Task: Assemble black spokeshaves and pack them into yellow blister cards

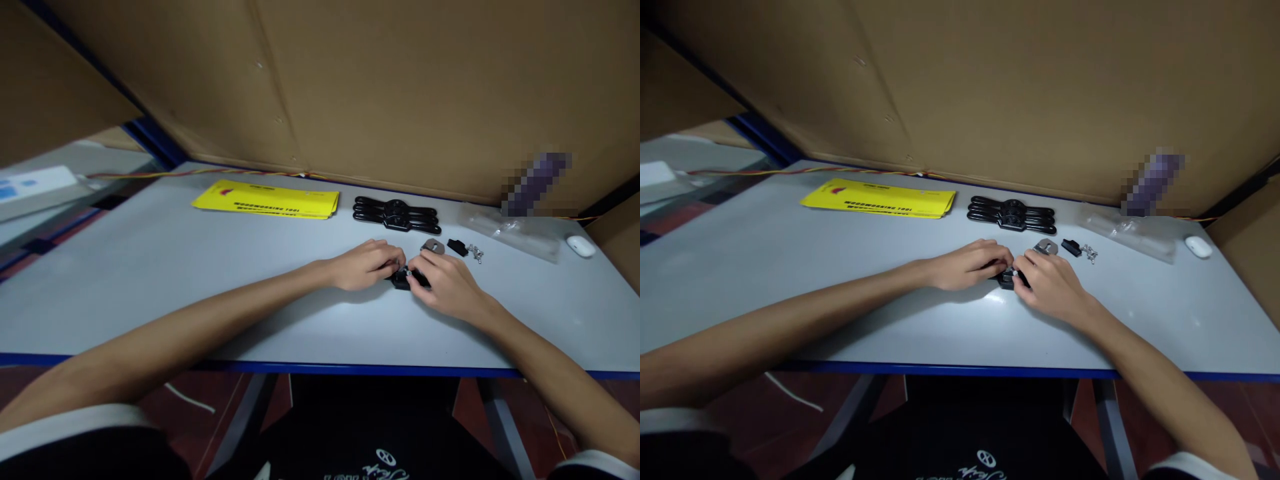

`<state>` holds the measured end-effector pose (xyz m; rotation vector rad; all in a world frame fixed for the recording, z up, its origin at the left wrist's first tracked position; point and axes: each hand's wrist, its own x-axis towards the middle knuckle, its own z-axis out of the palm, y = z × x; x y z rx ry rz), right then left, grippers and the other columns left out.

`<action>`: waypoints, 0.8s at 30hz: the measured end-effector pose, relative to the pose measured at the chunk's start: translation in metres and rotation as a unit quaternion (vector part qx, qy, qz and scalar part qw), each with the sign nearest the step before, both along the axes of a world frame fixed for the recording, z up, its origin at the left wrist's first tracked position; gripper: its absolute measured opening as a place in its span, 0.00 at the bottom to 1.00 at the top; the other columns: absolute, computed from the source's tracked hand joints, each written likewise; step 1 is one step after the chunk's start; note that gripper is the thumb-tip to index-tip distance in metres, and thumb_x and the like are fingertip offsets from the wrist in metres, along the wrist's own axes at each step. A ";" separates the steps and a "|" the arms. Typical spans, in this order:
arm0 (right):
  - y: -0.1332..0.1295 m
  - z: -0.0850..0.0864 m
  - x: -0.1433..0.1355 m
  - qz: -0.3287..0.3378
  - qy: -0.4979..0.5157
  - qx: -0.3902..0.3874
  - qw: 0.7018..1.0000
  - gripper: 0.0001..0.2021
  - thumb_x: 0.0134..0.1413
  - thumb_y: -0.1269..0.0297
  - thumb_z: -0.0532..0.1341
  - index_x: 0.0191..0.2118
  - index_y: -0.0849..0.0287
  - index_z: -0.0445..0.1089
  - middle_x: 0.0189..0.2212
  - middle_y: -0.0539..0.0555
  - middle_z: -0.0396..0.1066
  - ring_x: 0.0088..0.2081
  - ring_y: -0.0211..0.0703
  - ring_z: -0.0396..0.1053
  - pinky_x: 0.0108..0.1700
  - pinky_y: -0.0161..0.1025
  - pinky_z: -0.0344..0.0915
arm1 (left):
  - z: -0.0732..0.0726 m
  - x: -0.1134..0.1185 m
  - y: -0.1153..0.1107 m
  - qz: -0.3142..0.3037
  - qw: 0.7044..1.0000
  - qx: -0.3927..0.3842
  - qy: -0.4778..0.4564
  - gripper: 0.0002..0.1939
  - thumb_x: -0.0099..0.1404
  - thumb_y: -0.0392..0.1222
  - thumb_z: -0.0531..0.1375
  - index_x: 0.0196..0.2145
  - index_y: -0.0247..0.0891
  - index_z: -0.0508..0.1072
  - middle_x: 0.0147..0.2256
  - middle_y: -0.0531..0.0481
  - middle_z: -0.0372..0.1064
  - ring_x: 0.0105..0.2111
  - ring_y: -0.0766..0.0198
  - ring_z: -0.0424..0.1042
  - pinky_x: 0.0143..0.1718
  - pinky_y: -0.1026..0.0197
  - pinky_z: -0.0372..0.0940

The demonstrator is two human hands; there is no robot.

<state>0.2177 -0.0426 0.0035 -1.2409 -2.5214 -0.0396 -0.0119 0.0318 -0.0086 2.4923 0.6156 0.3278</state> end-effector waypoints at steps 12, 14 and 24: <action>0.001 0.000 0.003 0.097 0.000 -0.015 0.995 0.16 0.69 0.73 0.52 0.47 0.59 0.78 0.38 0.57 0.74 0.33 0.43 0.65 0.38 0.42 0.61 | -0.008 0.006 0.014 -0.014 1.000 -0.011 -0.012 0.15 0.77 0.47 0.50 0.39 0.39 0.72 0.35 0.49 0.75 0.38 0.58 0.69 0.48 0.53 0.62; 0.000 0.000 0.002 0.072 0.026 -0.005 0.997 0.13 0.68 0.69 0.55 0.49 0.60 0.76 0.37 0.57 0.74 0.33 0.44 0.66 0.38 0.42 0.61 | -0.009 0.006 0.013 -0.008 1.000 -0.006 -0.015 0.16 0.77 0.49 0.50 0.38 0.39 0.71 0.35 0.49 0.75 0.38 0.57 0.69 0.48 0.54 0.61; 0.002 -0.004 0.004 0.034 0.028 0.023 0.999 0.12 0.71 0.64 0.56 0.45 0.60 0.77 0.35 0.56 0.74 0.33 0.44 0.65 0.38 0.42 0.61 | -0.012 0.007 0.012 0.001 0.999 -0.001 -0.047 0.16 0.78 0.50 0.47 0.38 0.40 0.67 0.32 0.50 0.71 0.36 0.58 0.68 0.44 0.54 0.60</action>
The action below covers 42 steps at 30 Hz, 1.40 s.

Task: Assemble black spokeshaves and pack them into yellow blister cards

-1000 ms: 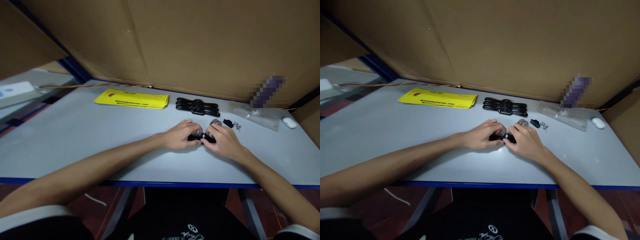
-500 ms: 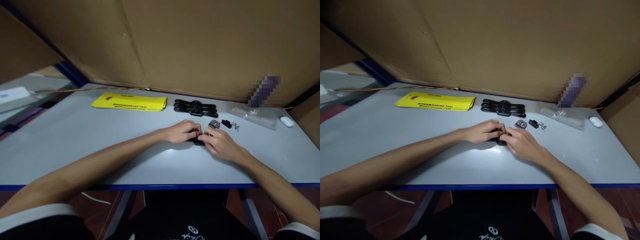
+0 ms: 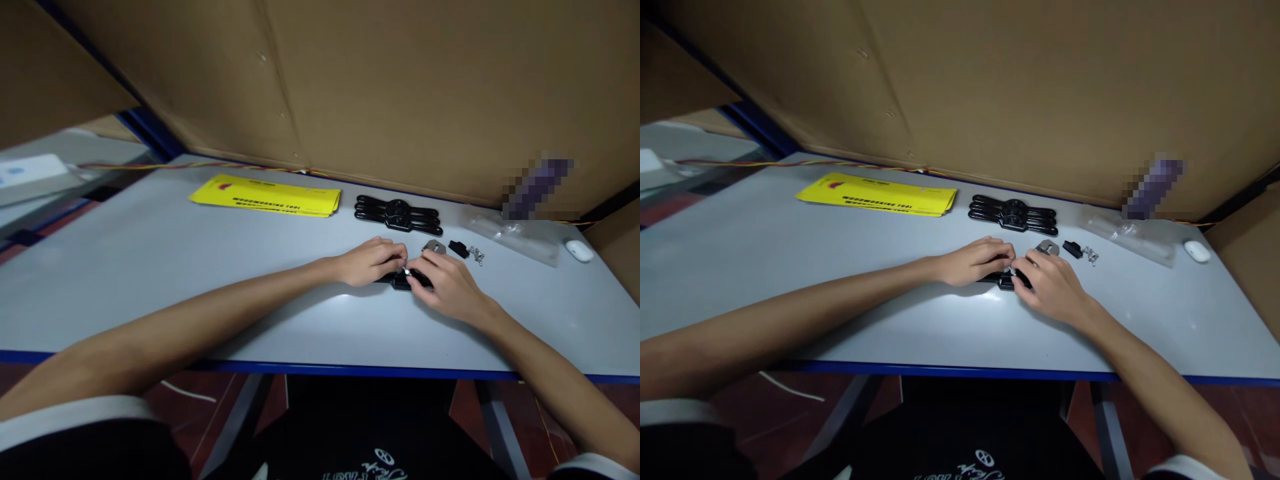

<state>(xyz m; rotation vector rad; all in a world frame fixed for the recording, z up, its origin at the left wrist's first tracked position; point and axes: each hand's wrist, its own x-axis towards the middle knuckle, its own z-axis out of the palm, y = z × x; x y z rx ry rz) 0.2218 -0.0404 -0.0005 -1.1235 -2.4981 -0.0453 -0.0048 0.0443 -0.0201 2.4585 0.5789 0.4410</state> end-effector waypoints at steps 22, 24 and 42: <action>0.006 0.010 0.008 0.032 0.109 -0.092 0.989 0.13 0.76 0.66 0.51 0.46 0.56 0.72 0.40 0.57 0.77 0.38 0.45 0.72 0.43 0.42 0.67 | 0.003 0.000 -0.005 0.012 1.000 0.023 -0.015 0.14 0.77 0.48 0.46 0.36 0.41 0.64 0.29 0.52 0.67 0.31 0.60 0.66 0.41 0.55 0.61; 0.010 0.015 0.018 -0.006 0.112 -0.076 0.991 0.12 0.74 0.67 0.51 0.45 0.56 0.73 0.41 0.57 0.79 0.39 0.46 0.73 0.44 0.43 0.67 | 0.003 0.000 -0.005 0.014 1.000 0.023 -0.012 0.14 0.77 0.48 0.46 0.36 0.41 0.64 0.29 0.52 0.67 0.31 0.60 0.66 0.41 0.56 0.61; 0.024 0.038 0.068 -0.095 -0.034 -0.162 0.982 0.09 0.67 0.58 0.61 0.42 0.55 0.76 0.34 0.53 0.78 0.33 0.45 0.72 0.37 0.42 0.62 | 0.006 0.002 -0.007 0.020 0.999 -0.025 -0.011 0.19 0.67 0.60 0.61 0.36 0.41 0.63 0.28 0.54 0.65 0.29 0.62 0.64 0.38 0.56 0.58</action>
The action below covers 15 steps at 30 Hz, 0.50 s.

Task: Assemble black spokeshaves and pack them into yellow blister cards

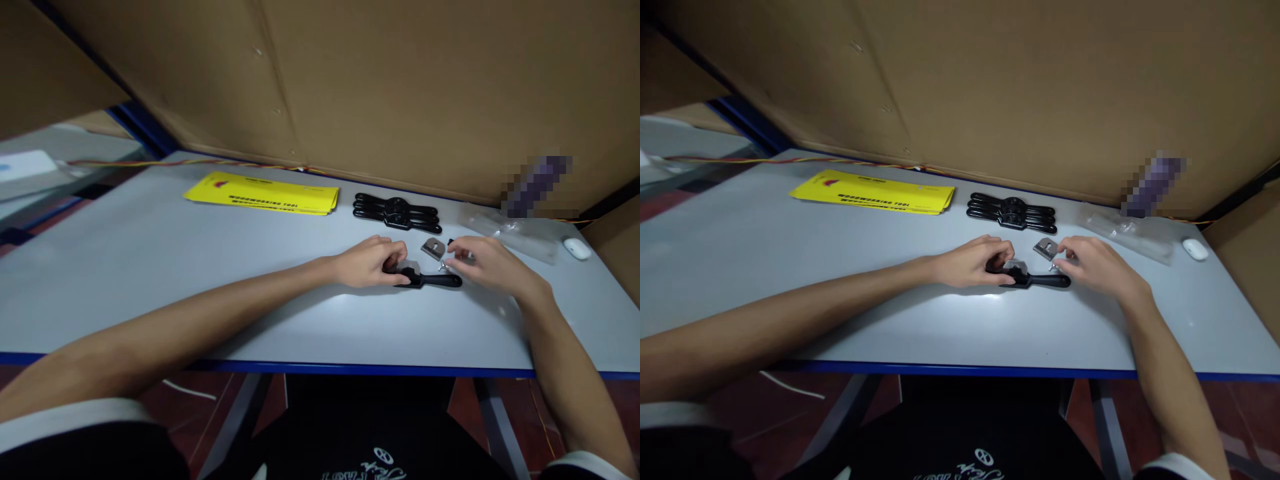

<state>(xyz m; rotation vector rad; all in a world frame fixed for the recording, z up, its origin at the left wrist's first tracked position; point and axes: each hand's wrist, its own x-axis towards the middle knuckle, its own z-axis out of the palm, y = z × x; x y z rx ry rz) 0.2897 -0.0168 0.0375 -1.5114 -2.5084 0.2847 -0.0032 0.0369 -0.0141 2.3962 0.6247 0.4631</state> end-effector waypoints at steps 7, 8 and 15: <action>-0.001 -0.002 -0.002 0.027 -0.078 -0.051 0.995 0.09 0.66 0.66 0.59 0.37 0.55 0.77 0.36 0.53 0.76 0.35 0.43 0.70 0.38 0.40 0.59 | -0.001 0.001 0.001 0.006 1.000 0.006 0.016 0.16 0.65 0.55 0.62 0.35 0.41 0.65 0.27 0.54 0.66 0.30 0.62 0.64 0.39 0.56 0.59; -0.001 0.000 0.002 0.006 -0.093 -0.061 0.994 0.08 0.64 0.67 0.59 0.36 0.55 0.76 0.34 0.53 0.76 0.34 0.43 0.69 0.37 0.40 0.58 | -0.001 0.001 0.001 0.008 1.000 0.007 0.020 0.16 0.65 0.55 0.62 0.35 0.41 0.65 0.27 0.54 0.66 0.30 0.62 0.65 0.39 0.56 0.59; 0.002 0.008 0.025 -0.132 -0.193 -0.068 0.970 0.08 0.57 0.71 0.59 0.35 0.55 0.76 0.33 0.55 0.78 0.33 0.46 0.71 0.35 0.41 0.57 | -0.001 0.000 0.001 0.011 1.000 0.006 0.024 0.16 0.66 0.55 0.61 0.34 0.40 0.66 0.27 0.53 0.68 0.31 0.61 0.65 0.39 0.56 0.59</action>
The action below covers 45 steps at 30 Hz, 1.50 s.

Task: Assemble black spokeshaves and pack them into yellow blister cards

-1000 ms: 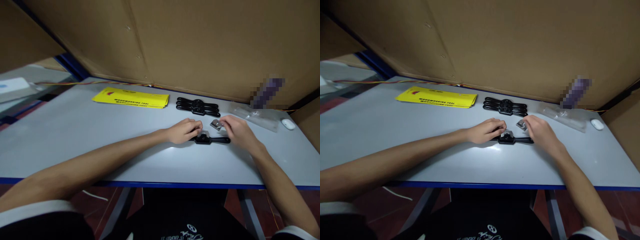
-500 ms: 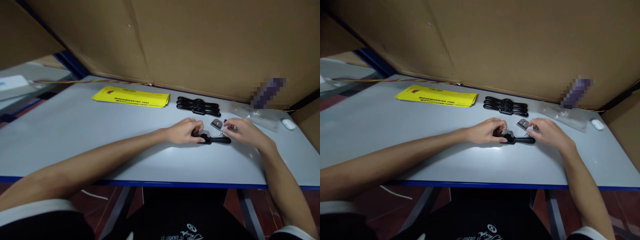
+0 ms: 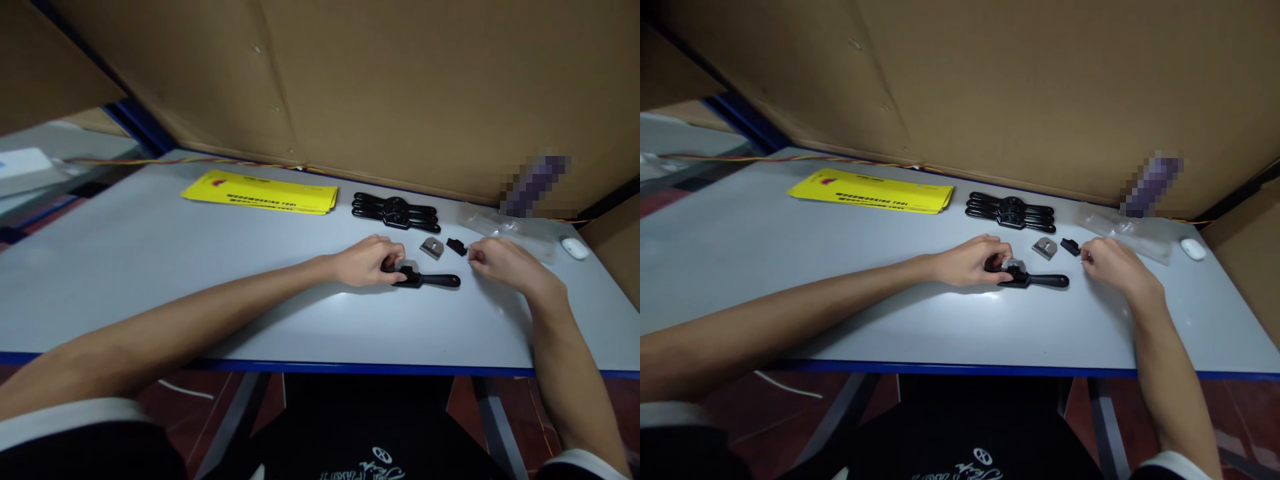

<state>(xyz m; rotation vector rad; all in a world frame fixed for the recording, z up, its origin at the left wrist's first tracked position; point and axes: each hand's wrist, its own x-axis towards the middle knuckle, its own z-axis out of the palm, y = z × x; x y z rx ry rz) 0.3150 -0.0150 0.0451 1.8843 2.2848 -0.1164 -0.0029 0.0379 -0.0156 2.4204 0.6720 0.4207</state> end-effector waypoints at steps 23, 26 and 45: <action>-0.012 -0.041 -0.079 0.240 0.294 0.149 0.913 0.08 0.69 0.60 0.61 0.41 0.55 0.76 0.38 0.56 0.80 0.41 0.50 0.74 0.52 0.50 0.66 | 0.001 -0.003 -0.007 -0.047 0.995 0.051 -0.072 0.11 0.73 0.50 0.55 0.37 0.42 0.61 0.27 0.55 0.63 0.27 0.65 0.61 0.30 0.60 0.56; -0.011 -0.041 -0.075 0.232 0.334 0.173 0.897 0.07 0.68 0.62 0.63 0.38 0.54 0.76 0.34 0.53 0.80 0.38 0.48 0.76 0.53 0.51 0.68 | -0.001 -0.004 -0.005 -0.035 0.997 0.034 -0.060 0.13 0.73 0.53 0.57 0.42 0.40 0.66 0.29 0.54 0.66 0.27 0.64 0.63 0.31 0.60 0.57; 0.012 -0.042 -0.048 0.001 0.316 0.210 0.925 0.17 0.63 0.58 0.62 0.51 0.57 0.82 0.32 0.56 0.80 0.36 0.52 0.74 0.43 0.50 0.70 | 0.012 -0.042 0.040 -0.028 0.995 0.091 0.020 0.18 0.66 0.58 0.64 0.39 0.40 0.80 0.30 0.51 0.70 0.29 0.63 0.68 0.33 0.61 0.62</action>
